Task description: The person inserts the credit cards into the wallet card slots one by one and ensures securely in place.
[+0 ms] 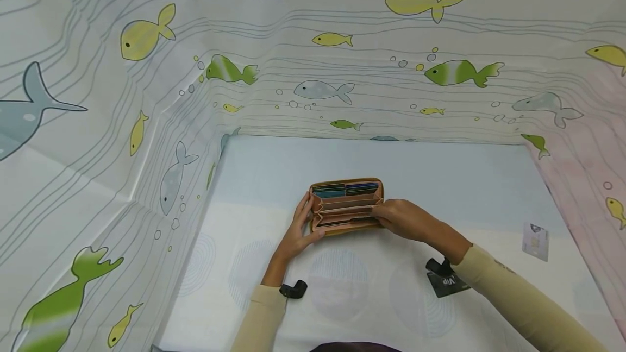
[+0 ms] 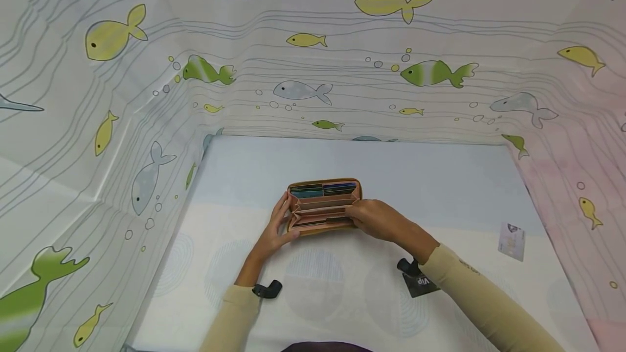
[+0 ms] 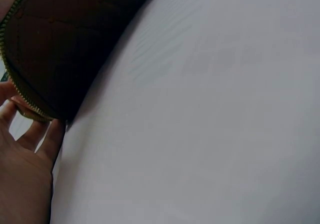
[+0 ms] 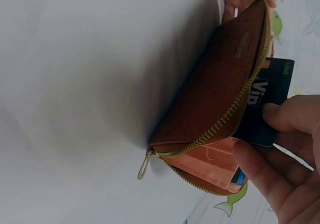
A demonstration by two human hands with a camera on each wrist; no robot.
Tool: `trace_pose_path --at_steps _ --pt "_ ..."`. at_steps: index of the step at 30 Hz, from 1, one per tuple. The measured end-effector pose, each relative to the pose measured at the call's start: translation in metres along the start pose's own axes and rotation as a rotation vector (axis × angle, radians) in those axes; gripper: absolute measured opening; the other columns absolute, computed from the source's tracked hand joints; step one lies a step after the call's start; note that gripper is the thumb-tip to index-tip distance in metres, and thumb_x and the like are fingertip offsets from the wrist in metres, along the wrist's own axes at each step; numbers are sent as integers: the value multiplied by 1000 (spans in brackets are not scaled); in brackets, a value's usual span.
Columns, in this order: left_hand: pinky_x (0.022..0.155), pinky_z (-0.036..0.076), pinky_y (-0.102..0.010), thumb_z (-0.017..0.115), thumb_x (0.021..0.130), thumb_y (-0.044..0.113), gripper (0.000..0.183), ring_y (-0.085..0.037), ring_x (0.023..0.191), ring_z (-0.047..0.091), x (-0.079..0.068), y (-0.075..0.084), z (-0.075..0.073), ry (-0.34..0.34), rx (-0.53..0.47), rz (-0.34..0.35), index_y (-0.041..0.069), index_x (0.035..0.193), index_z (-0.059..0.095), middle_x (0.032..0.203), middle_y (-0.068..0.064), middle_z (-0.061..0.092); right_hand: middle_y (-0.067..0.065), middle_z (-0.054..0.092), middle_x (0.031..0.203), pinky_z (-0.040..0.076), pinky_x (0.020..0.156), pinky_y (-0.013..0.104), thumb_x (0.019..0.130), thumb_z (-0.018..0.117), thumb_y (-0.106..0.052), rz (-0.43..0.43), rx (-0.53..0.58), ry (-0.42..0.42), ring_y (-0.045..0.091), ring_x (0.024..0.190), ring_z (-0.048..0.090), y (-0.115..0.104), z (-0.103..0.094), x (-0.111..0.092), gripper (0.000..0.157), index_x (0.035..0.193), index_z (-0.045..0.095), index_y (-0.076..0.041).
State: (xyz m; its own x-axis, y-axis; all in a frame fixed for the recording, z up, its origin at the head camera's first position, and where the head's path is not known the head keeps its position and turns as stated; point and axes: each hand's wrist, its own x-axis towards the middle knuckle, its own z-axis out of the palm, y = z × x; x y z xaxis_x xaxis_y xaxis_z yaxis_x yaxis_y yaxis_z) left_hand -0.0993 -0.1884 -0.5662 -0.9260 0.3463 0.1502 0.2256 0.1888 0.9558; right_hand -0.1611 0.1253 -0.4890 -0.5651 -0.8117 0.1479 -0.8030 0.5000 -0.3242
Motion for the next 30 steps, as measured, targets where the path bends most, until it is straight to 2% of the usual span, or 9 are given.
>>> trace_pose_path --at_steps 9,12,16,20,23,27,30 --pt "115 27 -66 66 90 -2 90 -46 153 7 0 1 0 -2 -2 -4 -5 158 8 165 -26 -8 0 72 83 54 64 24 83 78 1 -60 -20 -6 10 75 65 1 2 -3 13 86 73 -10" --pt "114 28 -66 66 90 -1 90 -47 152 7 0 -2 1 2 2 1 -5 158 8 165 -27 -7 1 73 85 56 68 25 82 78 2 -75 -38 -9 12 80 67 0 3 -3 13 88 75 -9" --pt "115 28 -64 68 91 1 92 -42 154 8 -1 -20 3 21 18 -3 4 161 8 168 -19 -7 3 73 89 58 73 27 83 77 2 -82 -50 -29 16 85 69 -1 4 -4 12 92 77 -6" --pt "118 27 -59 70 93 15 93 -30 156 8 -1 -38 4 36 17 -9 18 163 9 170 -7 -7 4 73 91 58 74 27 85 76 1 -88 -61 -52 16 87 69 -3 3 -5 12 94 78 -6" --pt "117 26 -62 70 92 13 92 -33 156 6 -1 -25 3 21 -12 -10 11 162 9 169 -13 -8 3 72 91 58 73 27 85 76 0 -89 -83 -73 15 87 69 -5 2 -5 10 93 78 -7" --pt "116 25 -66 67 90 0 91 -41 154 5 0 -2 1 1 -22 -15 -2 159 8 166 -24 -9 2 70 89 57 71 25 85 76 0 -84 -110 -102 14 85 69 -7 2 -4 9 90 78 -8" --pt "116 25 -66 67 90 0 90 -42 153 6 -1 -1 0 -1 -11 -10 -2 159 9 166 -24 -8 3 70 88 57 71 25 84 76 2 -86 -115 -108 14 85 69 -7 2 -3 12 90 78 -8"
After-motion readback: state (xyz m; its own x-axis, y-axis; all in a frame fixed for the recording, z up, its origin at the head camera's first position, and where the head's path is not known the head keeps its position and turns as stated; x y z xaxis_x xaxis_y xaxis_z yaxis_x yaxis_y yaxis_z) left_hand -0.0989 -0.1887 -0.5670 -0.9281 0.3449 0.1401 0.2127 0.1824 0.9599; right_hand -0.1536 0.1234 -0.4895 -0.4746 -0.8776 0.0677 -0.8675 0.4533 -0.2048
